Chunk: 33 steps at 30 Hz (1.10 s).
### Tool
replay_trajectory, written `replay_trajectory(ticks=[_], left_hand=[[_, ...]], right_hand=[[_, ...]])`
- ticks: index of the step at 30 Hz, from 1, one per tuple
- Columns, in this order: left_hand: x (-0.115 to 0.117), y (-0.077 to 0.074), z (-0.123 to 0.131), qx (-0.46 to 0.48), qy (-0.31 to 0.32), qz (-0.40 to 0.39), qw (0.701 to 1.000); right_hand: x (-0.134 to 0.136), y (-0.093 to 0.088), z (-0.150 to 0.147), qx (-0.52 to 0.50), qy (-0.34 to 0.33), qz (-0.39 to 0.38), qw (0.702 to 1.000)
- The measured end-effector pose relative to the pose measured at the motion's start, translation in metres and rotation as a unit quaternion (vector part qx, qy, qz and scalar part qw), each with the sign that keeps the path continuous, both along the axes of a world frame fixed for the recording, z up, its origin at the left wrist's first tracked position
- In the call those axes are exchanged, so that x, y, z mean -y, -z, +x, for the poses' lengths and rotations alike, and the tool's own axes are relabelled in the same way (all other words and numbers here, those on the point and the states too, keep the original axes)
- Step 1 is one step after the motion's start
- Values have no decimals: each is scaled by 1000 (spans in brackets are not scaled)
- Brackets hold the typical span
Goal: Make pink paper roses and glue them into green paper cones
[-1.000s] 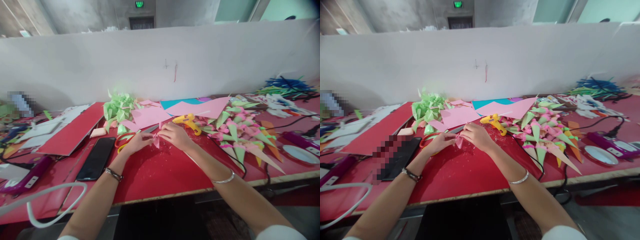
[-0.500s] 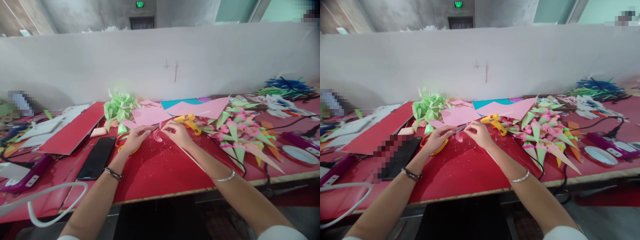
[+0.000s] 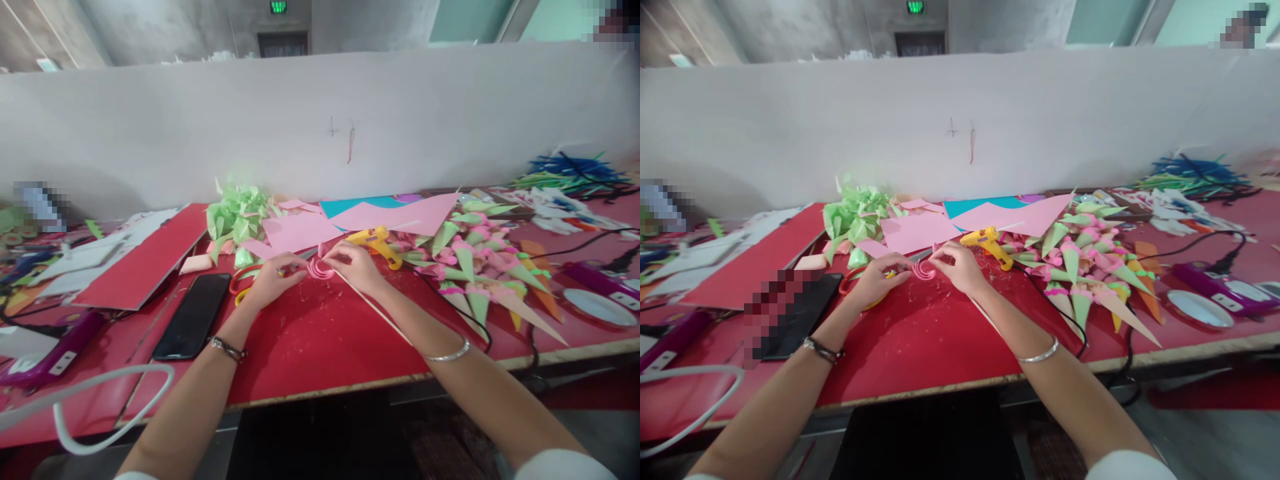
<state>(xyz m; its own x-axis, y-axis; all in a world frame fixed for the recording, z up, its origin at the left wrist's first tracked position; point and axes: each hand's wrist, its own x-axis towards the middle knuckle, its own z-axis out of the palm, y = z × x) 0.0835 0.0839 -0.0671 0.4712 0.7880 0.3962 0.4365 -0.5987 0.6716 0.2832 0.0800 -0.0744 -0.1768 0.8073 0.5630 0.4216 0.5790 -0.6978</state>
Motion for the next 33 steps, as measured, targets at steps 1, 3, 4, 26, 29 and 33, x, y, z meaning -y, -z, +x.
replay_trajectory(ticks=[1, 3, 4, 26, 29, 33], left_hand=[[0, 0, 0, 1, 1, 2, 1000], [0, 0, 0, 6, 9, 8, 1000], [1, 0, 0, 10, 15, 12, 1000], [6, 4, 11, -177, 58, 146, 972], [6, 5, 12, -198, 59, 166, 964], [7, 8, 14, -220, 33, 200, 954]], right_hand=[[0, 0, 0, 1, 0, 1, 1000], [-1, 1, 1, 1, 0, 3, 1000], [-1, 1, 1, 1, 1, 4, 1000], [-4, 1, 6, 23, 6, -24, 999], [-5, 2, 7, 21, 6, -32, 999], [-6, 3, 7, 18, 6, -49, 999]])
